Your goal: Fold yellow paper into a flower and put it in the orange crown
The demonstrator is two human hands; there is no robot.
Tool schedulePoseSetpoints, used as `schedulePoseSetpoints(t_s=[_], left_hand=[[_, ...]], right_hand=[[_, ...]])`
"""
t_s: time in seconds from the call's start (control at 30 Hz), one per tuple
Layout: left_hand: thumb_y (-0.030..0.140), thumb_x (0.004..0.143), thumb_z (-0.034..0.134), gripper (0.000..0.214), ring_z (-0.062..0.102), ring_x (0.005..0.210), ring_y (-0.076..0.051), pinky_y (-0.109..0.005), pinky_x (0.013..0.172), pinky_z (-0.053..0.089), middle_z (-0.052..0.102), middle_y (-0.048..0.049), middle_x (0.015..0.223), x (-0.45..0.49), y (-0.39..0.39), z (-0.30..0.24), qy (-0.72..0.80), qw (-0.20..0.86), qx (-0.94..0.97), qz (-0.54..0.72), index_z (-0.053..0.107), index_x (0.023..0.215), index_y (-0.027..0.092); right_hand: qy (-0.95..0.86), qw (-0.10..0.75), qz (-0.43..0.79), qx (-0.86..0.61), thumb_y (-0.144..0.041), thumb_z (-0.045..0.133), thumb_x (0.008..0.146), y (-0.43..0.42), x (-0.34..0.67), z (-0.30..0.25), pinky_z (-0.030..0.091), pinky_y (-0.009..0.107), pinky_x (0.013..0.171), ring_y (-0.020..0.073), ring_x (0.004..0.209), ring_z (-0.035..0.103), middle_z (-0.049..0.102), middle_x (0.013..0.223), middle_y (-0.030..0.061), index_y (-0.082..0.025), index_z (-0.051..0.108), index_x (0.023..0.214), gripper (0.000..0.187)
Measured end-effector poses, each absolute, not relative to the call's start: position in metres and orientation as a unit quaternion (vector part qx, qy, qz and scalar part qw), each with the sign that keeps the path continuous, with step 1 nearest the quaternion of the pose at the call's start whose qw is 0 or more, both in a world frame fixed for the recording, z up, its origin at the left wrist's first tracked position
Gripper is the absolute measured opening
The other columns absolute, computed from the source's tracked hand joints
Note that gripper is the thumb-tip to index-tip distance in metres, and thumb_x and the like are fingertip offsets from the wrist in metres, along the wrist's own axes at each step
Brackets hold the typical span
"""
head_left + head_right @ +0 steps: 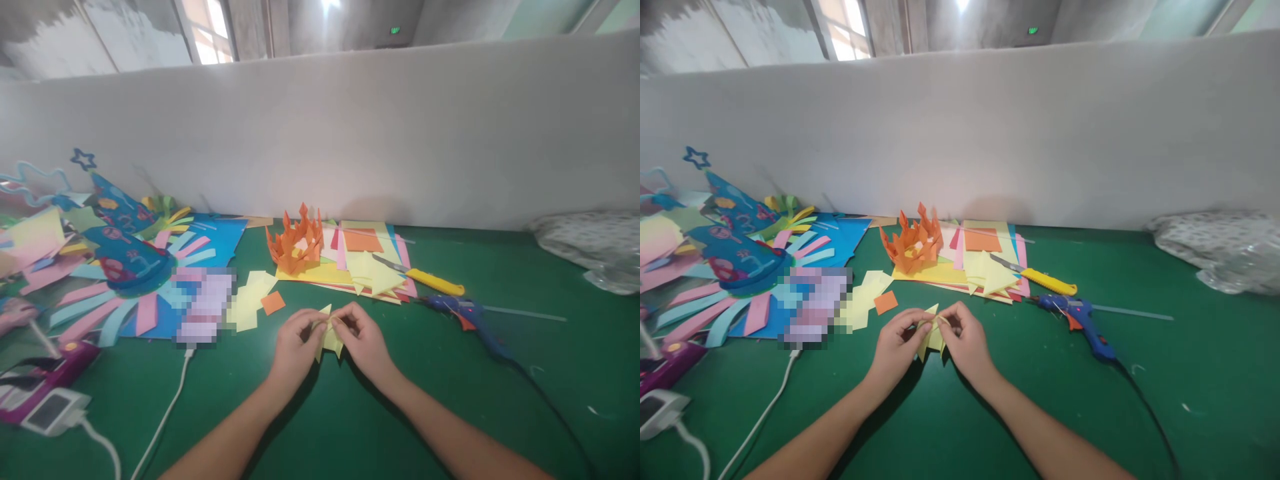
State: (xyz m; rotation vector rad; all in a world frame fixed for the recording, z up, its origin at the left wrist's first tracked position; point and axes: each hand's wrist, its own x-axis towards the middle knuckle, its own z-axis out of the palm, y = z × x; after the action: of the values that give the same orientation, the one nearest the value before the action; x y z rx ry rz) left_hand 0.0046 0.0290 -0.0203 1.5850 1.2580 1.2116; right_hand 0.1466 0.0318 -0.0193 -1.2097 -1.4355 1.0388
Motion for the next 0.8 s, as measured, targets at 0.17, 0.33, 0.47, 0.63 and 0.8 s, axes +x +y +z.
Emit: schedulePoseSetpoints(t_s=[0.17,0.33,0.47,0.63,0.8], left_hand=[[0.02,0.079,0.057,0.013,0.061,0.084,-0.018,-0.026,0.066,0.05,0.065,-0.0066,0.092,0.0047,0.0294,-0.0222,0.497,0.377,0.62,0.475,0.069,0.086,0.019],[0.019,0.081,0.054,0.016,0.061,0.083,-0.017,-0.025,0.069,0.05,0.066,-0.0059,0.091,0.0042,0.0286,-0.0204,0.493,0.372,0.63,0.471,0.068,0.087,0.019],[0.018,0.082,0.052,0.017,0.061,0.084,-0.016,-0.026,0.075,0.049,0.066,-0.0054,0.089,0.0035,0.0286,-0.0194,0.488,0.371,0.63,0.477,0.068,0.086,0.018],[0.019,0.081,0.054,0.016,0.061,0.083,-0.016,-0.025,0.072,0.049,0.065,-0.0062,0.09,0.0042,0.0285,-0.0214,0.492,0.372,0.629,0.473,0.068,0.086,0.018],[0.023,0.077,0.059,0.015,0.061,0.08,-0.017,-0.025,0.064,0.05,0.064,-0.0074,0.093,0.0059,0.0278,-0.0237,0.504,0.379,0.624,0.461,0.068,0.087,0.017]], right_hand=[[-0.588,0.477,0.429,-0.492,-0.033,0.054,0.081,0.0321,0.1468,-0.0193,0.043,0.026,0.057,0.0145,0.062,0.052,0.055,0.07,0.0001,-0.02,0.053,0.074,0.015],[-0.588,0.478,0.421,-0.499,-0.032,0.054,0.081,0.0321,0.1462,-0.0184,0.042,0.025,0.055,0.0136,0.06,0.051,0.052,0.067,-0.0008,-0.019,0.053,0.073,0.015],[-0.591,0.479,0.416,-0.498,-0.031,0.053,0.081,0.0319,0.1464,-0.0201,0.041,0.023,0.055,0.0127,0.06,0.05,0.051,0.067,-0.0015,-0.019,0.052,0.073,0.015],[-0.591,0.475,0.415,-0.503,-0.032,0.053,0.082,0.0315,0.1464,-0.0215,0.04,0.023,0.054,0.0126,0.059,0.049,0.051,0.067,-0.0014,-0.018,0.051,0.073,0.016],[-0.591,0.484,0.411,-0.498,-0.032,0.053,0.082,0.0318,0.1466,-0.0232,0.041,0.024,0.055,0.0131,0.06,0.05,0.052,0.067,-0.0013,-0.019,0.05,0.072,0.016]])
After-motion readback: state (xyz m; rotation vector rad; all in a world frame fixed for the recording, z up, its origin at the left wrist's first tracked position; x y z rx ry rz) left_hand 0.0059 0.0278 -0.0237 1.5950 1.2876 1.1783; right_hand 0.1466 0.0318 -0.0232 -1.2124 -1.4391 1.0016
